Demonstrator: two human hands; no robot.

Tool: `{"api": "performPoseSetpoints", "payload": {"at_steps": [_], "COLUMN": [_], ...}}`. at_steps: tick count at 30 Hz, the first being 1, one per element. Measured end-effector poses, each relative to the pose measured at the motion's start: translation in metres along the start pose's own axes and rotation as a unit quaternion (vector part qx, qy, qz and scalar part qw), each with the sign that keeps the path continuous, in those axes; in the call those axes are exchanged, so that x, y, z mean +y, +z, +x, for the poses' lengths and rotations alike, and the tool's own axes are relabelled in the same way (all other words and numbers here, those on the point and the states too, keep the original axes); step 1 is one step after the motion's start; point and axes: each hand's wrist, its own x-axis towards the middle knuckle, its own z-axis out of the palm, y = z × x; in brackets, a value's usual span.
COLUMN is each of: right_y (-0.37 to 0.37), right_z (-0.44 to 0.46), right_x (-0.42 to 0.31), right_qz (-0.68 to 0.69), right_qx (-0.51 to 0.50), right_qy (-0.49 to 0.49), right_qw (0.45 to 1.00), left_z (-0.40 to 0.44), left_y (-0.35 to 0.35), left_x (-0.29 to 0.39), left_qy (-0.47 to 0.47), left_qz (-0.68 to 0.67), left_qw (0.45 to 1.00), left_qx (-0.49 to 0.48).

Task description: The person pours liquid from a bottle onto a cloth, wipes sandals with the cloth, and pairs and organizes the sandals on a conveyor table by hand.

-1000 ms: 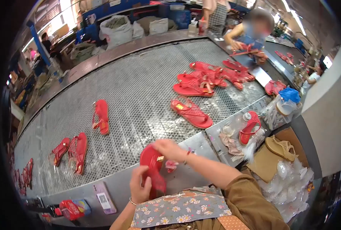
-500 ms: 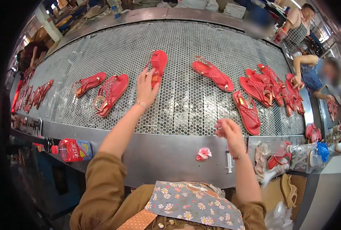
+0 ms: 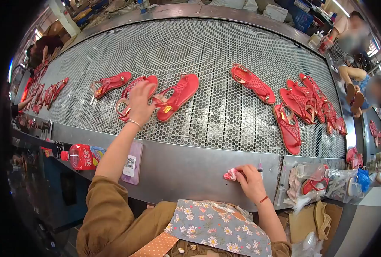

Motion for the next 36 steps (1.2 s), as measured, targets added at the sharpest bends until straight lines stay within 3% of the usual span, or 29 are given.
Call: {"api": "performPoseSetpoints", "payload": {"at_steps": [2,5,8,9,13,16,20,24,27,29,30,31,33,36], "right_y": [0.001,0.006,0.01,0.011,0.009,0.013,0.018,0.017,0.01,0.01,0.011,0.012,0.014,0.014], "right_z": [-0.002,0.001,0.005,0.006,0.007,0.003,-0.003,0.003,0.009,0.022,0.03,0.041,0.064,0.081], "right_x": [-0.008,-0.016,-0.025,-0.028,-0.039,-0.038,-0.038,-0.05,-0.052,-0.048,-0.047,-0.047,-0.047,-0.046], "right_qz": [0.009,0.021,0.019,0.017,0.03,0.033,0.04,0.025,0.061,0.159,0.209,0.309,0.499,0.599], "right_qx": [0.007,0.012,0.019,0.022,0.019,0.02,0.007,0.023,0.039,0.078,0.097,0.114,0.148,0.098], "right_qy": [0.022,0.027,0.012,0.006,0.001,-0.002,0.021,-0.009,0.019,0.064,0.085,0.114,0.162,0.173], "right_qw": [1.0,0.999,1.0,1.0,0.999,0.999,0.999,0.999,0.997,0.982,0.969,0.937,0.838,0.775], "left_z": [-0.009,-0.012,0.001,0.011,0.02,0.02,0.024,0.035,0.034,0.025,0.014,0.001,-0.031,-0.067], "left_y": [-0.007,0.009,0.024,0.021,0.067,0.087,0.054,0.042,0.012,-0.003,-0.019,-0.038,-0.068,-0.11], "left_x": [-0.017,-0.052,-0.057,-0.047,-0.053,-0.03,0.022,0.045,0.074,0.091,0.105,0.121,0.145,0.173], "left_qy": [-0.052,-0.258,-0.212,-0.264,-0.233,-0.119,-0.106,-0.182,-0.135,-0.13,-0.163,-0.195,-0.254,-0.297], "left_qz": [0.143,0.038,0.007,-0.034,-0.194,-0.223,-0.133,-0.234,-0.353,-0.465,-0.555,-0.637,-0.717,-0.716], "left_qw": [0.988,0.945,0.941,0.927,0.922,0.953,0.951,0.925,0.914,0.866,0.805,0.733,0.64,0.622], "left_qx": [0.039,-0.197,-0.265,-0.264,-0.241,-0.167,-0.257,-0.239,-0.151,-0.128,-0.132,-0.135,-0.111,-0.114]}}
